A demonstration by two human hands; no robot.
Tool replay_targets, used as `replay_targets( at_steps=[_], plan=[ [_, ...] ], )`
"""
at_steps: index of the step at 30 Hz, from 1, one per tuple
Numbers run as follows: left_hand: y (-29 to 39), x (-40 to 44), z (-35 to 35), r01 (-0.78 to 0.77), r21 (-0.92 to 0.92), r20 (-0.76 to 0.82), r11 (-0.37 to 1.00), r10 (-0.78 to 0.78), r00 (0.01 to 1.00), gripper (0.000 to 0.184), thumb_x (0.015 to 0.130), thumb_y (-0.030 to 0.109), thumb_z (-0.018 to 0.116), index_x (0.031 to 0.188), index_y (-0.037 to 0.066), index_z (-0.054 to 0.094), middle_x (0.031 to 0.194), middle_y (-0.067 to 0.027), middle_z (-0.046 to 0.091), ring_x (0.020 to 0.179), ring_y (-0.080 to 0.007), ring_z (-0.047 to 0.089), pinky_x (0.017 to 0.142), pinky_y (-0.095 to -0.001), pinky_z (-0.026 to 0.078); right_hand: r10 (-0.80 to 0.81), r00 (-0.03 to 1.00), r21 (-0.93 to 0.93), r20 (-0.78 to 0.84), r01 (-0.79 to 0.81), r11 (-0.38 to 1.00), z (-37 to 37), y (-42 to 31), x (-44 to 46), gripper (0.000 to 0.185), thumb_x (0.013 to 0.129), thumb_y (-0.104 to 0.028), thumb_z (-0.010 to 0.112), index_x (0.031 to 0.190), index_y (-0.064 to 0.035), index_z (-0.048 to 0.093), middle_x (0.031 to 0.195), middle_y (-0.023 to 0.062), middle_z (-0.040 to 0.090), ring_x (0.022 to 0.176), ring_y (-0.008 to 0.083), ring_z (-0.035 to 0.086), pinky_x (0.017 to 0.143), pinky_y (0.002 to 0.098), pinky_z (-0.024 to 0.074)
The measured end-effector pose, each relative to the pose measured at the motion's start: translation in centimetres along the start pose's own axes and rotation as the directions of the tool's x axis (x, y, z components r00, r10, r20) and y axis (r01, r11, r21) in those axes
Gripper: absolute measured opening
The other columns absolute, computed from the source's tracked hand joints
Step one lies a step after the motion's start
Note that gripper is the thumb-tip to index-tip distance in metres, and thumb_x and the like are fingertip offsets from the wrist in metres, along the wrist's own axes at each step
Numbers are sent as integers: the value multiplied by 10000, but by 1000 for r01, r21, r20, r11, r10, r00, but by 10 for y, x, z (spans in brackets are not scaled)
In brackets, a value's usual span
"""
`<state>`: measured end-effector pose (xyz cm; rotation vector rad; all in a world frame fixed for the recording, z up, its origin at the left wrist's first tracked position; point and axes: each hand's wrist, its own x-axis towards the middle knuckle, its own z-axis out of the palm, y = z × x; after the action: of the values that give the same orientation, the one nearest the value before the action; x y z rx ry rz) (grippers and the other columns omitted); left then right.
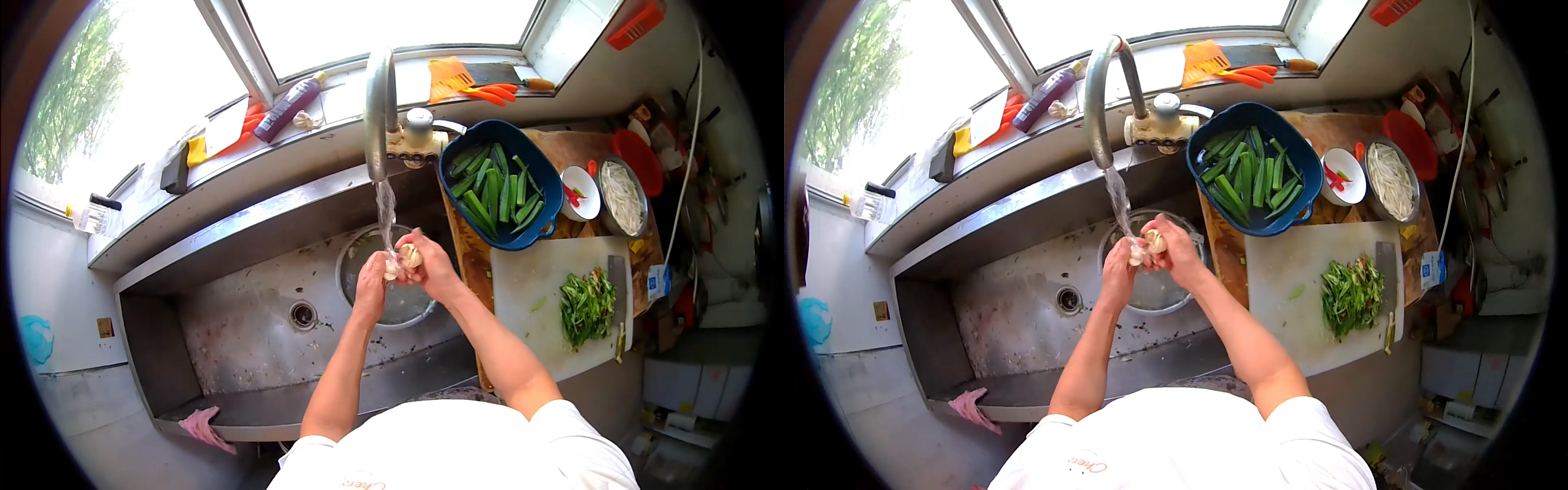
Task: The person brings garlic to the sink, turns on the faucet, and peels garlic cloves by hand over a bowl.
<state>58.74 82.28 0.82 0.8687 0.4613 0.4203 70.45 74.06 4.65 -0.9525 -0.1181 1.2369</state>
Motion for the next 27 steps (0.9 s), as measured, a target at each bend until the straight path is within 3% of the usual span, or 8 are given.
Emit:
replay_targets(
  at_steps=[3,8,12,15,19,21,24,27],
  plan=[
    [12,-2,1,99,-33,-105,994,-102,989,246,987,245,417,1049,34,530,866,-51,598,745,-112,571,693,-294,504,65,998,73,15,-66,995,-6,-5,-4,187,905,-247,502,937,-64,526,707,37,571,533,124,546,427,259,441],
    [9,19,-8,113,267,-203,957,-59,977,174,916,162,485,992,26,562,809,-13,564,664,-89,547,530,-246,462,143,990,-90,15,-141,986,2,1,14,278,757,12,539,1011,-74,465,727,60,551,513,131,536,389,253,419],
    [40,17,5,135,193,-216,972,-92,972,207,922,230,526,924,32,585,730,24,546,607,-60,514,505,-206,400,89,996,-176,5,-87,981,21,-7,6,288,785,-56,640,975,-66,424,660,12,479,458,56,404,339,201,260],
    [39,16,-12,98,345,-24,934,-95,995,251,924,275,545,934,27,577,714,15,544,593,-57,516,495,-211,414,160,986,-205,52,-147,968,17,-14,0,289,816,-129,666,970,-74,429,651,13,491,451,50,406,336,186,255],
    [47,9,-5,169,277,-53,946,-160,986,224,926,250,554,910,27,556,685,3,540,552,-59,510,475,-213,430,29,999,-349,23,-19,937,16,-4,0,199,888,-262,607,883,-90,508,677,18,568,444,30,409,325,183,251],
    [42,5,2,195,99,-61,976,-190,980,203,924,230,562,884,31,543,680,-5,551,536,-60,507,469,-212,438,-162,983,-580,-81,86,810,20,3,4,236,926,-308,514,865,-81,526,656,82,605,517,199,554,410,328,379],
    [32,4,7,110,329,-18,938,-110,994,216,928,228,556,844,32,519,669,-9,550,537,-58,513,462,-210,421,-494,864,-870,-96,169,464,28,10,0,244,931,-290,472,885,-54,515,701,180,606,738,425,585,640,486,423],
    [35,-4,21,3,631,-91,776,71,993,245,938,224,533,801,22,503,635,-58,558,525,-120,539,469,-266,432,-495,862,-878,-113,147,457,23,13,7,242,928,-277,473,856,-49,511,719,192,607,728,431,576,626,486,420]
  ],
)
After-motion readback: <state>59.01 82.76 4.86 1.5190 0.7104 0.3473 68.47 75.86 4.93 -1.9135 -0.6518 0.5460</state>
